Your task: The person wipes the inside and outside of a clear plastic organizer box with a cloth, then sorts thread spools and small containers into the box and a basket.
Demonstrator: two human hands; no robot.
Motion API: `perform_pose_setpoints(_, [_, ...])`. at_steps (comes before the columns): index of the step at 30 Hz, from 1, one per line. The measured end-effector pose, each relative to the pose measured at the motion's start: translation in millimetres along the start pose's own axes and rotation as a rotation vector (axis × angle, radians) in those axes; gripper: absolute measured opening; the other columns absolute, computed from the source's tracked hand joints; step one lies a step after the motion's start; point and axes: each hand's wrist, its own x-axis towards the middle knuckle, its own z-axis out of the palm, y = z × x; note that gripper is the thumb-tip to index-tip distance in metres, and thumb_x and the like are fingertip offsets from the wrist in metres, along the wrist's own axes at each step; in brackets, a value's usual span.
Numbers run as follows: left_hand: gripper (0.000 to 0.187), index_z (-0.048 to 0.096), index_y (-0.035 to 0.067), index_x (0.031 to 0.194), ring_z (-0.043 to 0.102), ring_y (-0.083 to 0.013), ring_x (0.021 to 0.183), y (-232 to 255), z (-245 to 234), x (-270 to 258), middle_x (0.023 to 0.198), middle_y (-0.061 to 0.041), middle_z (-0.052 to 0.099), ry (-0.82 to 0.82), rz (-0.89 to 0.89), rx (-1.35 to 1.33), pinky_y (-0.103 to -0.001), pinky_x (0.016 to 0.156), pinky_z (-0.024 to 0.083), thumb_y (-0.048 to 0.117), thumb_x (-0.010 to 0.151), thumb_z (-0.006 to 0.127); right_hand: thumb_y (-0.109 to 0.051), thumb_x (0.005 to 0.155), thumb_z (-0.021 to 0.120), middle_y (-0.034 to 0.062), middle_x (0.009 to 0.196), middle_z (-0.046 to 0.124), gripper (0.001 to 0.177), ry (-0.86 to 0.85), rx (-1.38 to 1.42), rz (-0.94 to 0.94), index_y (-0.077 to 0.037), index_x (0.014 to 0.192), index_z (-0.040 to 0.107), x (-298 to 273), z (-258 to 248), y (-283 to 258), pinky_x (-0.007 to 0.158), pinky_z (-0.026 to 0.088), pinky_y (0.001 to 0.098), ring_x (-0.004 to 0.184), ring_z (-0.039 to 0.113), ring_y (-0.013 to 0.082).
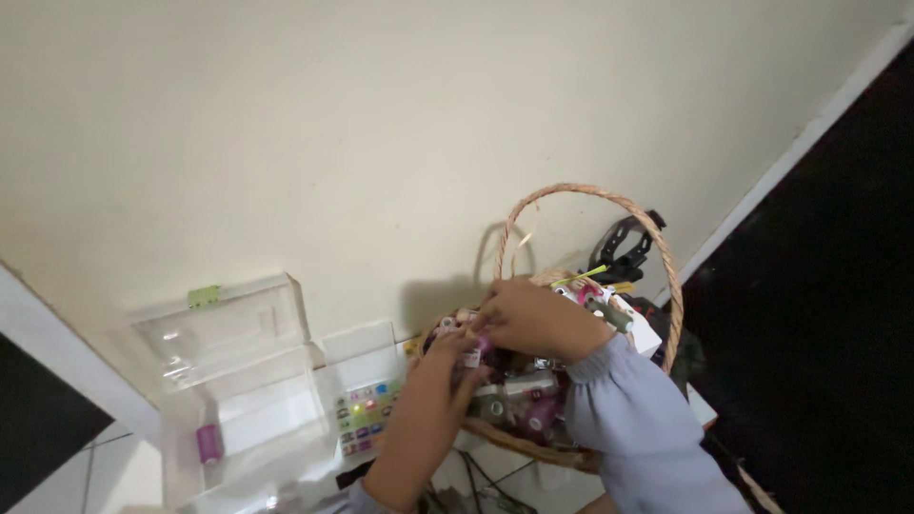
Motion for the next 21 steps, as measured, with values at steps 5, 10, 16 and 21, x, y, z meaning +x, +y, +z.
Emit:
perform_pose_setpoints(5, [0.031,0.055,0.005,0.105,0.055,-0.0336,0.09,18.9,-5.3,2.2,0.1,-0.015,0.06,-0.06,-0.147,-0.048,-0.038,0.079,0.042,0.016,0.076,0.058,-0.02,0.065,0.061,0.0124,0.083,0.058,0.025,-0.094,-0.084,0.05,-0.013,0.088,0.069,-1.2,-1.5,-0.1,0.073,0.044,0.0374,0.082,0.055,0.0278])
perform_pose_setpoints(10, [0.03,0.052,0.003,0.105,0.057,-0.0339,0.089,24.9,-5.0,4.5,0.095,-0.016,0.061,-0.071,-0.171,-0.041,-0.037,0.075,0.044,0.016,0.078,0.057,-0.019,0.058,0.065,0.0104,0.084,0.058,0.024,-0.047,-0.098,0.025,-0.009,0.08,0.066,-5.2,-1.8,-4.9,0.072,0.045,0.0363,0.081,0.057,0.0266])
perform_pose_setpoints(16, [0.029,0.052,0.002,0.102,0.058,-0.0321,0.092,17.8,-0.7,2.5,0.097,-0.017,0.061,-0.058,-0.128,-0.07,-0.035,0.077,0.045,0.016,0.077,0.059,-0.015,0.057,0.066,0.0093,0.077,0.063,0.022,-0.055,0.04,0.099,-0.009,0.079,0.066,-5.6,-7.9,-11.3,0.067,0.047,0.0352,0.076,0.061,0.0248])
perform_pose_setpoints(21, [0.023,0.052,0.003,0.1,0.057,-0.0321,0.093,12.4,-0.8,-0.7,0.097,-0.016,0.061,-0.078,-0.061,-0.026,-0.036,0.078,0.044,0.012,0.079,0.054,-0.019,0.061,0.066,0.0066,0.074,0.063,0.019,0.074,0.173,0.097,-0.01,0.077,0.066,-19.6,-20.0,-23.0,0.063,0.048,0.0339,0.072,0.062,0.0218])
